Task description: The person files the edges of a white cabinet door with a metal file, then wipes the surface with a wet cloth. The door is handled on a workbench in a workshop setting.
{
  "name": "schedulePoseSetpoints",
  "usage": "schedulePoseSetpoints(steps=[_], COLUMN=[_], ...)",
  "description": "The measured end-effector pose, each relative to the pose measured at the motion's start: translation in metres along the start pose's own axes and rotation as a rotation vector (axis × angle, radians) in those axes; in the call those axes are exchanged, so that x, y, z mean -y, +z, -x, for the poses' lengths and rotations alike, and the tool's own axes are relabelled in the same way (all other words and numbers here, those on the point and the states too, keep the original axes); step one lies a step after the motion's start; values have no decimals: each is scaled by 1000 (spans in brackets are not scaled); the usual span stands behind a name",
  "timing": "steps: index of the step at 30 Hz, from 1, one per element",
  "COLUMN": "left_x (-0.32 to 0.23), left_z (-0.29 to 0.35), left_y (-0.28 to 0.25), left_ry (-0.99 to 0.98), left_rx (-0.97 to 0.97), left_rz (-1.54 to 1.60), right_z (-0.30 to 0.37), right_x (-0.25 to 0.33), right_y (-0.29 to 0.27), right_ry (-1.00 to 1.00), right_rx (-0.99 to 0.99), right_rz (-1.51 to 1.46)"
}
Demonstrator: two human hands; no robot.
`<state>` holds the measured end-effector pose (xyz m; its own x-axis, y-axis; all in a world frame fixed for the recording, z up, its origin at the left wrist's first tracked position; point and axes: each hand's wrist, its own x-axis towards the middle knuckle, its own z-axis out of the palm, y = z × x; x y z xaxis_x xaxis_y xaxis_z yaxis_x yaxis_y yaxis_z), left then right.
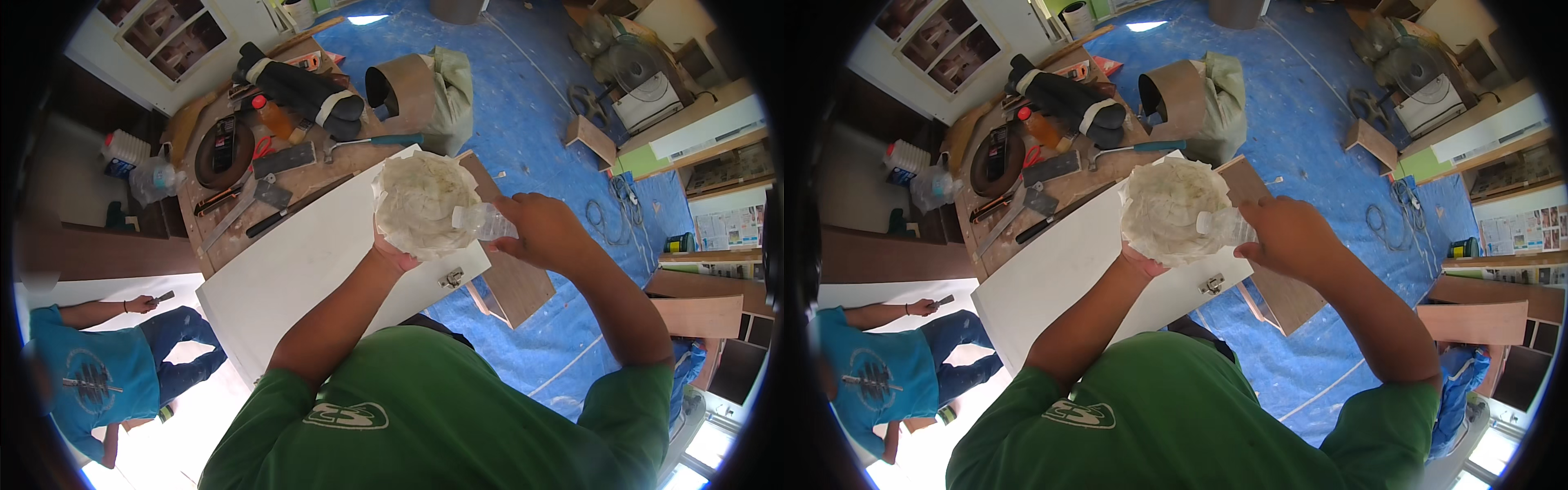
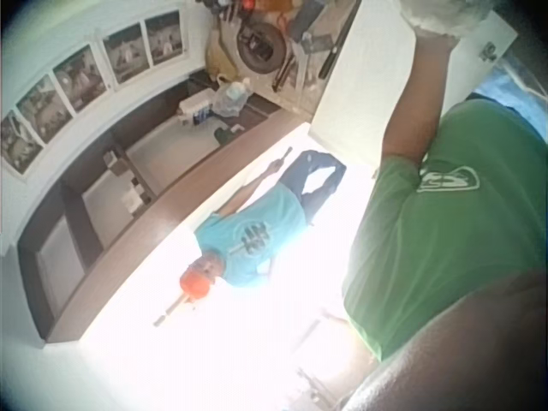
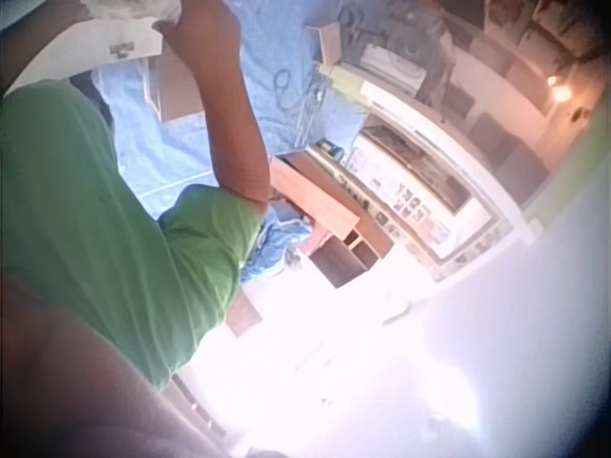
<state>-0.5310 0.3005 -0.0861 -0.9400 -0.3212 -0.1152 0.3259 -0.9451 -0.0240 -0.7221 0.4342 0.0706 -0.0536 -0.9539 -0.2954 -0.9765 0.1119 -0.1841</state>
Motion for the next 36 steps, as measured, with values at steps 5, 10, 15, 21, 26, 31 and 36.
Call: schedulePoseSetpoints(steps=[5,10,15,21,26,31,36], left_x=[6,5,4,5,6,4,5], left_z=[2,8,12,16,18,18,18], left_y=[1,4,3,-3,0,-3,-3], left_ry=[28,57,33,9,8,7,19], left_rx=[65,13,14,23,3,19,39], left_rz=[-5,-41,-13,30,30,33,6], right_z=[-8,-9,-12,-13,-8,-8,-5], right_x=[0,1,5,4,9,9,1], right_y=[-10,-10,-21,-19,-23,-25,-22], right_ry=[28,-17,22,-39,-70,-58,-27], right_rx=[52,22,48,-8,-18,-6,-62], right_rz=[48,53,118,118,141,136,74])
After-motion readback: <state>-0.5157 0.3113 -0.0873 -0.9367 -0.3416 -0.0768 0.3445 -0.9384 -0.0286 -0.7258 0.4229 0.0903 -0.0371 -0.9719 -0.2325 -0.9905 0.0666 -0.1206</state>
